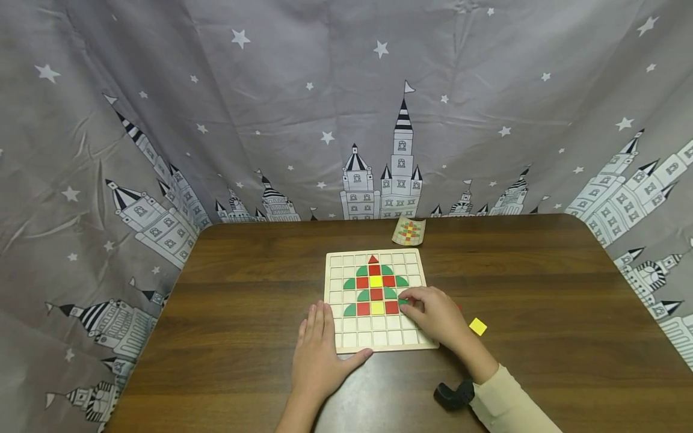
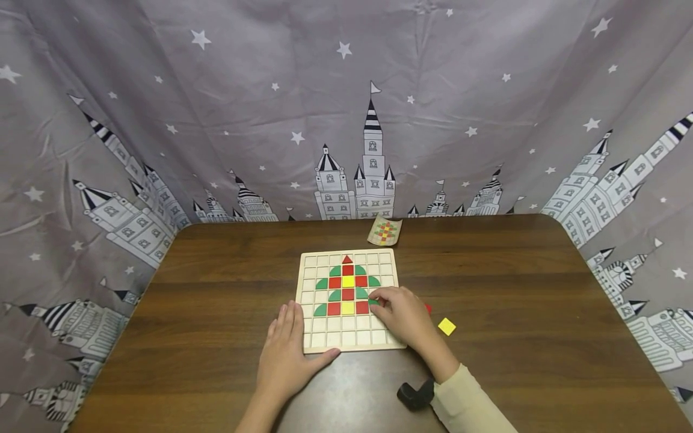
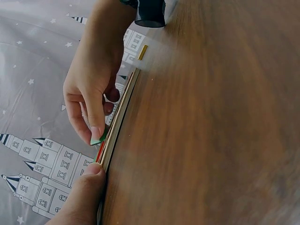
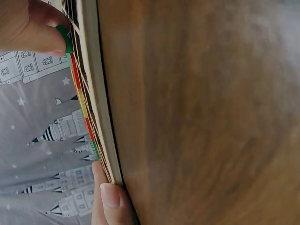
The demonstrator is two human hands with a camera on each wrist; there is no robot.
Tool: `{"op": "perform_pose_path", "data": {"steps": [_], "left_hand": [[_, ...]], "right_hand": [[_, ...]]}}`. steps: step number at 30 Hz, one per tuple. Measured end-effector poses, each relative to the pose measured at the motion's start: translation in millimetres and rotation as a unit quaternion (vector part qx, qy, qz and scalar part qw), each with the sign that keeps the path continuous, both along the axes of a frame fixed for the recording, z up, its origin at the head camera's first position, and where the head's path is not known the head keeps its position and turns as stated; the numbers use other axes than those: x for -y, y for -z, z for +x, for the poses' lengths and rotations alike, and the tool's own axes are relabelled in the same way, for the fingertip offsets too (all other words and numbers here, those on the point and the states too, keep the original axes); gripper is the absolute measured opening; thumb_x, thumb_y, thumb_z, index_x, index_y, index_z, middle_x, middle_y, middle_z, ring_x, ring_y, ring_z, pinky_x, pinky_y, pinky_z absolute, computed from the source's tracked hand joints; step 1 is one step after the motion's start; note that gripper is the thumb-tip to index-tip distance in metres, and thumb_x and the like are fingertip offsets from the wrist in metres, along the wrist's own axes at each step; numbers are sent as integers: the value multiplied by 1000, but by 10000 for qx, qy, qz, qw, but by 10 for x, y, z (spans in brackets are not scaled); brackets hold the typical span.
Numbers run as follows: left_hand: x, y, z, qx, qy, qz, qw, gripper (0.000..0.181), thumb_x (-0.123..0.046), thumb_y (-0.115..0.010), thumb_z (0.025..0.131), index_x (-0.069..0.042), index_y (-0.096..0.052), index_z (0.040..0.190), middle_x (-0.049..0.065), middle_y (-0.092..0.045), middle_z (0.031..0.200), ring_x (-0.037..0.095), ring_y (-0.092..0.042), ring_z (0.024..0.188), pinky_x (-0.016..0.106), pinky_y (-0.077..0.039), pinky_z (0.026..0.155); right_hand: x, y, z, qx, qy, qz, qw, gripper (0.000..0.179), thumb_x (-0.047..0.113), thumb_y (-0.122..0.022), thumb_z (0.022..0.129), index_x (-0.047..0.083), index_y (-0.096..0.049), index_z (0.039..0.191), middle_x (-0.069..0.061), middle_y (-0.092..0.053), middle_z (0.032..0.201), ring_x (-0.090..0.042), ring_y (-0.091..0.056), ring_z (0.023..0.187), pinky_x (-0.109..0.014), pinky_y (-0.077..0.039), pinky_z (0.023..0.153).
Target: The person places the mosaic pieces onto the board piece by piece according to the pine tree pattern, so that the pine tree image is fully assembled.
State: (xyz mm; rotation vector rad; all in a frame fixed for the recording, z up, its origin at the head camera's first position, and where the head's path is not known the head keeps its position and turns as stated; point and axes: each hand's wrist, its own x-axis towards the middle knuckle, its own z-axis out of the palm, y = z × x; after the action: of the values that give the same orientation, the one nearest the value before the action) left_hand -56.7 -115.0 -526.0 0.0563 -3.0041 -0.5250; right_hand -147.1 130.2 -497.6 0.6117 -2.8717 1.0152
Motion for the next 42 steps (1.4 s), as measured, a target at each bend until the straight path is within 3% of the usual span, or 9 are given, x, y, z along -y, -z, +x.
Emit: {"op": "perform_pose_path", "data": {"steps": [10, 31, 42], "left_hand": [[-1, 3, -2, -72, 47, -35, 10000, 126, -90, -51, 72, 1, -25, 156, 17, -24, 164, 32, -20, 154, 47, -23, 124], [-5, -10, -2, -30, 28, -10, 10000, 126, -90, -50, 72, 0, -24, 156, 16, -23, 164, 31, -19, 154, 47, -22, 124], [-3, 1, -6, -39, 24, 4, 10000, 127, -90, -50, 71, 0, -24, 156, 16, -23, 164, 31, -18, 154, 47, -22, 124]], "right_hand": [[9, 8, 21, 34, 78, 15, 10000, 15, 24, -79, 84, 20, -75, 98, 6, -70, 99, -16, -65, 99, -39, -52, 83], [11, 9, 51, -32, 9, 126, 9999, 20, 25, -80, 84, 16, -77, 102, 6, -64, 98, -13, -61, 90, -32, -50, 76], [-10, 59, 45, -287, -60, -4, 9996, 22, 23, -81, 82, 13, -79, 102, 8, -63, 97, -11, -59, 89, -30, -50, 73]]}}
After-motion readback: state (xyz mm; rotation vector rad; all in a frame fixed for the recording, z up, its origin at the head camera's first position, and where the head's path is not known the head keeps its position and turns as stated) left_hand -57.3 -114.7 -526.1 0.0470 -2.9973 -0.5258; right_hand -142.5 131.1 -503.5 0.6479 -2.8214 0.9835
